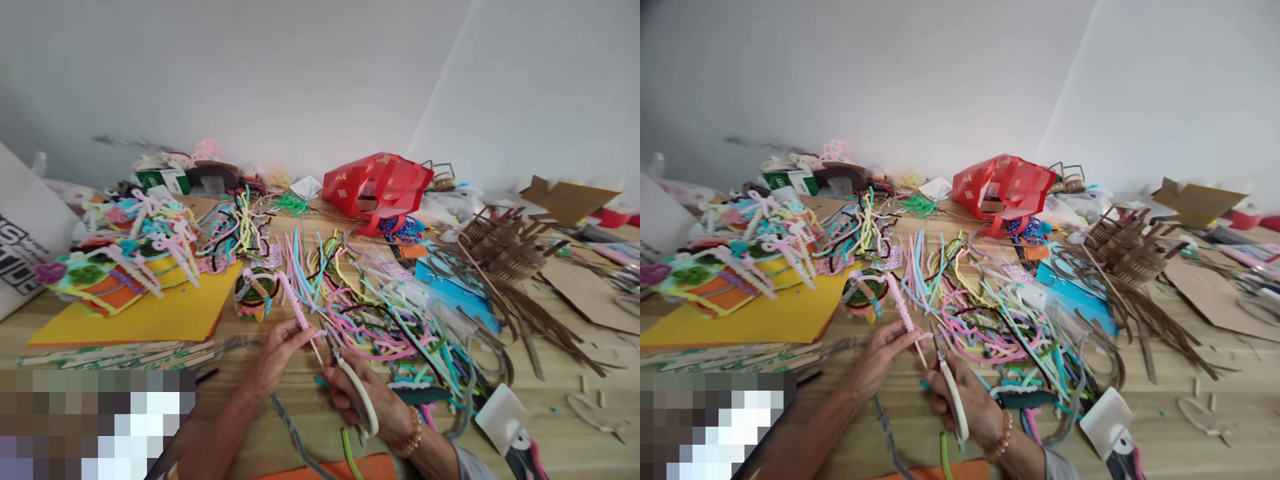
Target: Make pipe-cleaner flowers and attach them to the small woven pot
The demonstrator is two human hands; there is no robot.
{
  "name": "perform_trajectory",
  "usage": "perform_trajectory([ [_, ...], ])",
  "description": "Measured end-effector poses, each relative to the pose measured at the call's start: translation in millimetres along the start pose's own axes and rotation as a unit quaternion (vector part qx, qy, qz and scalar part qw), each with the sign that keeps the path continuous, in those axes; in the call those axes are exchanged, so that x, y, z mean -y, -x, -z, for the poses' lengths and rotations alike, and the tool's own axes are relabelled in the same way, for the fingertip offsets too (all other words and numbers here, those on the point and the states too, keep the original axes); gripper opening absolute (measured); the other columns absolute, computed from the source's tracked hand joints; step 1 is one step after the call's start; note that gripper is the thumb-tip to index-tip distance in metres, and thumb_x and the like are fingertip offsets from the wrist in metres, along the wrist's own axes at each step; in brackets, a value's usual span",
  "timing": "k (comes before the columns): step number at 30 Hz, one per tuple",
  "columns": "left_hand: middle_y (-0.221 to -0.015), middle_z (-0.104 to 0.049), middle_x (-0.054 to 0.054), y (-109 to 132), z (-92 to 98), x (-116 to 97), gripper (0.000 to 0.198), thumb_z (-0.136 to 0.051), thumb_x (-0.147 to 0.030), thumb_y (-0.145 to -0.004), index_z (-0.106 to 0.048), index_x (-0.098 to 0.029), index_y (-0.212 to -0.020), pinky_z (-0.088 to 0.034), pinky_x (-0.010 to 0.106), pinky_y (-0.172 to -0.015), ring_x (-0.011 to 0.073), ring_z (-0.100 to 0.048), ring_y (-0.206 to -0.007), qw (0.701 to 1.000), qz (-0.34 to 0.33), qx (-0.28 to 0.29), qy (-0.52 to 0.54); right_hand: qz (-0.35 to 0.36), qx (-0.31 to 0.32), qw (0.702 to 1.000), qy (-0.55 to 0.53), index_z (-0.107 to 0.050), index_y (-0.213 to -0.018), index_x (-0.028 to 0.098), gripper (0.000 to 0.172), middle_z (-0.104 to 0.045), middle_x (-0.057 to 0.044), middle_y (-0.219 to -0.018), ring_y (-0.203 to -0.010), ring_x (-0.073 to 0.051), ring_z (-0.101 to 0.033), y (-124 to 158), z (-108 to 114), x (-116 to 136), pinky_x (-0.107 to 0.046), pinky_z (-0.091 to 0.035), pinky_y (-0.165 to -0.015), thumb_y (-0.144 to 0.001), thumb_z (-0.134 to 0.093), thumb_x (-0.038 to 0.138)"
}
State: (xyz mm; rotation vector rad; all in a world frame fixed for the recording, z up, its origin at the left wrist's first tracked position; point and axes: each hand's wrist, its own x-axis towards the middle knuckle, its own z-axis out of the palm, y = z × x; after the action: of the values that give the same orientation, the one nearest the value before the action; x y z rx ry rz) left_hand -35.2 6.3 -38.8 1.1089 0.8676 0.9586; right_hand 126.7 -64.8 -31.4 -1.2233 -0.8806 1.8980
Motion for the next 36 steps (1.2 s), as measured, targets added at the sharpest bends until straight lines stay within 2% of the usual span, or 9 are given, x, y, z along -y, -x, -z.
perform_trajectory([
  [5, -0.071, -0.069, 0.003, 0, 1.3, 2, 0.018, -0.067, -0.033, -0.078, -0.069, -0.016, -0.074, -0.047, 0.026, -0.067, 0.0162, -0.061, -0.07, 1.0, -0.029, -0.005, 0.003, 0.112, -0.037, 0.965, 0.235, -0.049, -0.105, 0.019, 0.039, -0.051, 0.005, -0.064, -0.048, -0.01, -0.047, 4, 8, 9, -0.022, -0.042, -0.044, -0.082, -0.058, 0.049],
  [7, -0.071, -0.069, 0.003, -1, 1.4, 2, 0.019, -0.068, -0.034, -0.078, -0.069, -0.015, -0.075, -0.047, 0.027, -0.068, 0.0163, -0.061, -0.069, 0.999, -0.033, -0.011, 0.008, 0.192, -0.086, 0.897, 0.389, -0.05, -0.115, 0.018, 0.033, -0.063, -0.005, -0.088, -0.079, -0.019, -0.06, 6, 14, 14, -0.032, -0.051, -0.074, -0.085, -0.053, 0.033],
  [10, -0.072, -0.07, 0.003, -3, 0.5, 2, 0.021, -0.07, -0.036, -0.075, -0.07, -0.014, -0.076, -0.047, 0.027, -0.067, 0.0155, -0.061, -0.067, 0.999, -0.039, -0.024, 0.012, 0.26, -0.13, 0.777, 0.558, -0.04, -0.133, 0.015, 0.048, -0.055, -0.015, -0.126, -0.113, -0.026, -0.054, 8, 21, 16, -0.04, -0.043, -0.096, -0.085, -0.044, 0.019],
  [16, -0.063, -0.063, -0.002, -9, -1.9, 6, 0.026, -0.074, -0.04, -0.067, -0.069, -0.015, -0.071, -0.045, 0.024, -0.059, 0.0124, -0.056, -0.059, 0.997, -0.055, -0.042, 0.023, 0.172, -0.134, 0.576, 0.788, -0.053, -0.122, 0.016, 0.038, -0.061, -0.014, -0.116, -0.088, -0.025, -0.064, 13, 16, 11, -0.034, -0.049, -0.071, -0.085, -0.045, 0.016],
  [21, -0.059, -0.061, -0.003, -14, -1.6, 14, 0.031, -0.076, -0.043, -0.063, -0.066, -0.015, -0.067, -0.045, 0.024, -0.058, 0.0115, -0.055, -0.056, 0.996, -0.064, -0.041, 0.041, 0.179, -0.158, 0.486, 0.841, -0.057, -0.117, 0.022, 0.039, -0.065, -0.011, -0.106, -0.089, -0.028, -0.064, 26, 6, 23, -0.032, -0.047, -0.063, -0.079, -0.061, 0.026],
  [25, -0.061, -0.06, -0.003, -15, -3.7, 17, 0.035, -0.076, -0.047, -0.061, -0.065, -0.014, -0.067, -0.045, 0.024, -0.058, 0.011, -0.054, -0.056, 0.995, -0.075, -0.034, 0.054, 0.245, -0.186, 0.502, 0.808, -0.058, -0.11, 0.021, 0.026, -0.066, -0.011, -0.099, -0.086, -0.025, -0.065, 22, 1, 38, -0.03, -0.048, -0.063, -0.091, -0.049, 0.036],
  [28, -0.064, -0.062, -0.002, -14, -5.4, 18, 0.036, -0.076, -0.048, -0.061, -0.067, -0.014, -0.07, -0.045, 0.025, -0.058, 0.012, -0.054, -0.058, 0.995, -0.087, -0.023, 0.052, 0.308, -0.182, 0.558, 0.749, -0.05, -0.123, 0.019, 0.034, -0.066, -0.013, -0.107, -0.089, -0.024, -0.066, 5, 1, 41, -0.031, -0.05, -0.067, -0.093, -0.045, 0.036],
  [31, -0.065, -0.064, -0.001, -13, -5.5, 16, 0.034, -0.074, -0.046, -0.064, -0.068, -0.014, -0.072, -0.045, 0.025, -0.059, 0.013, -0.055, -0.059, 0.994, -0.1, -0.021, 0.042, 0.341, -0.119, 0.673, 0.645, -0.043, -0.13, 0.017, 0.043, -0.069, -0.01, -0.094, -0.082, -0.023, -0.067, -16, 4, 37, -0.034, -0.051, -0.072, -0.092, -0.047, 0.036],
  [36, -0.064, -0.064, -0.001, -12, -3.2, 14, 0.03, -0.072, -0.044, -0.067, -0.067, -0.015, -0.071, -0.045, 0.025, -0.058, 0.0154, -0.057, -0.063, 0.992, -0.12, -0.04, 0.018, 0.293, -0.028, 0.869, 0.397, -0.055, -0.104, 0.018, 0.03, -0.068, -0.005, -0.084, -0.071, -0.017, -0.065, -38, 3, 36, -0.027, -0.05, -0.063, -0.086, -0.056, 0.041],
])
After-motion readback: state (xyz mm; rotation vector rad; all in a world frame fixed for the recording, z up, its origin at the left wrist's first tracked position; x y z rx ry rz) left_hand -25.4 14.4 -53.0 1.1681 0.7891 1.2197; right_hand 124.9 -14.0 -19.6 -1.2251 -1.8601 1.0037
